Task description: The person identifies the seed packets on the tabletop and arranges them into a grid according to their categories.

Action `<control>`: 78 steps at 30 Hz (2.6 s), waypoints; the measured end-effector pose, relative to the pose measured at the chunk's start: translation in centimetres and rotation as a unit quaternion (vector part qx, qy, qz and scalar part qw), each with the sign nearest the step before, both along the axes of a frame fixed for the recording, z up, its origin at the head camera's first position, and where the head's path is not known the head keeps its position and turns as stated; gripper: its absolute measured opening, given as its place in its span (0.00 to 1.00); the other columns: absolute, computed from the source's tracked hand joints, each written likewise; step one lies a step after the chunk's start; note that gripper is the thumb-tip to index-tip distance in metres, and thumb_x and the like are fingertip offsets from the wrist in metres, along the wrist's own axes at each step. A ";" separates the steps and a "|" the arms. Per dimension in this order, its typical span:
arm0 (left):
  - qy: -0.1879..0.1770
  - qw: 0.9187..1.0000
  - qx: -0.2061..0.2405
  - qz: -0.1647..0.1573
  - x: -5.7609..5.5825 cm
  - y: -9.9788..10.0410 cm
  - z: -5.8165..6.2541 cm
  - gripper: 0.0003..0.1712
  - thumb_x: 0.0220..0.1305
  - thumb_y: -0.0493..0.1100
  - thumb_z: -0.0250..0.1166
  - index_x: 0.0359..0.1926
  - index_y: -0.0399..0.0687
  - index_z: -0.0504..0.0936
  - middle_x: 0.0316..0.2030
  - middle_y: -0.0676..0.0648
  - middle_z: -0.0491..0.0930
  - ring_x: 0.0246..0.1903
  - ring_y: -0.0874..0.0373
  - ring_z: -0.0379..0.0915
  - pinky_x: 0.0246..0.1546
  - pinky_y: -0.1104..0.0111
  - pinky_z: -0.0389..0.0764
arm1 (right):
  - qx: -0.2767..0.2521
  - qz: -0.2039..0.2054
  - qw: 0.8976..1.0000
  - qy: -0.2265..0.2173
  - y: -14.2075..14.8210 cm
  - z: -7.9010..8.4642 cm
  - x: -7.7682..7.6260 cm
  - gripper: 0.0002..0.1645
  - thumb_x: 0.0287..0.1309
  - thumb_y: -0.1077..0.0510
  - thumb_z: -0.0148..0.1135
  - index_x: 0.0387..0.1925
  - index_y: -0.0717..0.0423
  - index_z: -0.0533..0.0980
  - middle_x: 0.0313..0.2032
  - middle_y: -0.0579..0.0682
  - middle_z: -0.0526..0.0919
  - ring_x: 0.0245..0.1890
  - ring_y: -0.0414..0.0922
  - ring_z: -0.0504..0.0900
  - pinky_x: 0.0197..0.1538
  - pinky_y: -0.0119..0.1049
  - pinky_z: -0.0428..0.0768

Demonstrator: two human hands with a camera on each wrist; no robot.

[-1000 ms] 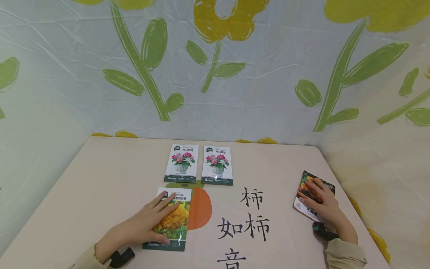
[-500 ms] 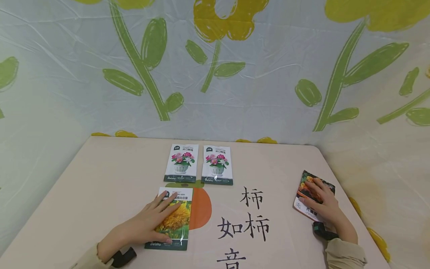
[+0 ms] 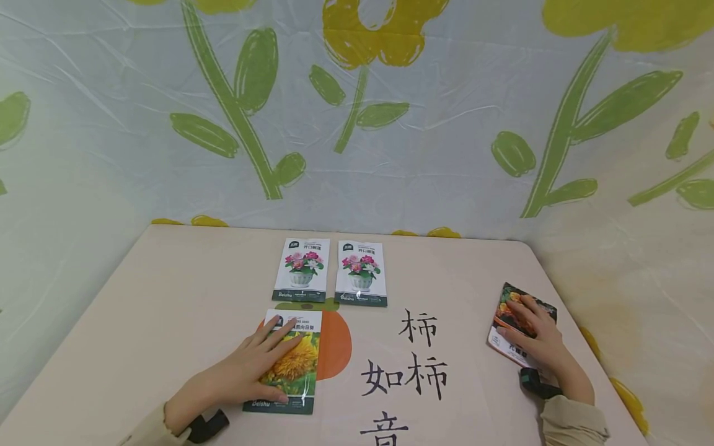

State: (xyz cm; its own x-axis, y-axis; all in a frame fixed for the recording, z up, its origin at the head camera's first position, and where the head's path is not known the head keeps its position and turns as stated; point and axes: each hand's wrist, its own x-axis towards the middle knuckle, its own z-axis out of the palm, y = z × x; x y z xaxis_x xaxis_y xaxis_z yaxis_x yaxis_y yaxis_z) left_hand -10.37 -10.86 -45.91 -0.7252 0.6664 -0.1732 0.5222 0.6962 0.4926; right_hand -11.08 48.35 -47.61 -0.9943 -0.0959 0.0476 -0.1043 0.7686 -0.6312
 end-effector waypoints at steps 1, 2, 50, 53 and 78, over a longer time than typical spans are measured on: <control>-0.001 1.000 0.001 0.000 0.0 0.0 0.0 0.59 0.51 0.72 0.68 0.77 0.52 0.58 0.79 0.44 0.42 0.76 0.37 0.29 0.69 0.37 0.50 | 0.000 0.002 1.000 0.001 0.0 0.0 0.0 0.44 0.63 0.53 0.64 0.73 0.66 0.57 0.75 0.69 0.42 0.70 0.77 0.36 0.56 0.83 0.40; -0.001 1.000 0.002 0.001 0.0 0.0 0.0 0.59 0.51 0.72 0.68 0.77 0.52 0.58 0.79 0.44 0.42 0.76 0.36 0.29 0.69 0.37 0.50 | 0.000 0.002 1.000 0.002 0.0 0.0 0.0 0.44 0.63 0.53 0.64 0.73 0.66 0.57 0.75 0.69 0.42 0.71 0.77 0.36 0.56 0.83 0.40; -0.013 1.000 0.006 0.007 -0.2 -0.1 -0.6 0.59 0.49 0.74 0.67 0.77 0.56 0.58 0.79 0.48 0.42 0.76 0.39 0.28 0.68 0.37 0.51 | 0.015 0.002 1.000 0.018 -0.1 -0.5 -0.2 0.43 0.62 0.54 0.64 0.73 0.64 0.58 0.76 0.67 0.43 0.71 0.77 0.36 0.56 0.83 0.38; -0.011 1.000 0.007 0.004 -0.2 -0.1 -0.7 0.58 0.49 0.74 0.67 0.77 0.56 0.59 0.79 0.47 0.43 0.76 0.39 0.29 0.69 0.37 0.51 | 0.020 0.002 1.000 0.014 0.0 -0.3 -0.1 0.42 0.63 0.53 0.63 0.73 0.63 0.57 0.76 0.67 0.42 0.70 0.77 0.36 0.56 0.83 0.38; -0.004 1.000 0.001 -0.002 -0.1 0.2 -0.8 0.59 0.49 0.76 0.66 0.76 0.57 0.59 0.78 0.48 0.44 0.76 0.39 0.31 0.68 0.39 0.53 | 0.019 0.029 0.999 0.030 0.4 -0.6 0.3 0.43 0.59 0.58 0.64 0.74 0.59 0.58 0.75 0.69 0.43 0.70 0.79 0.37 0.58 0.82 0.37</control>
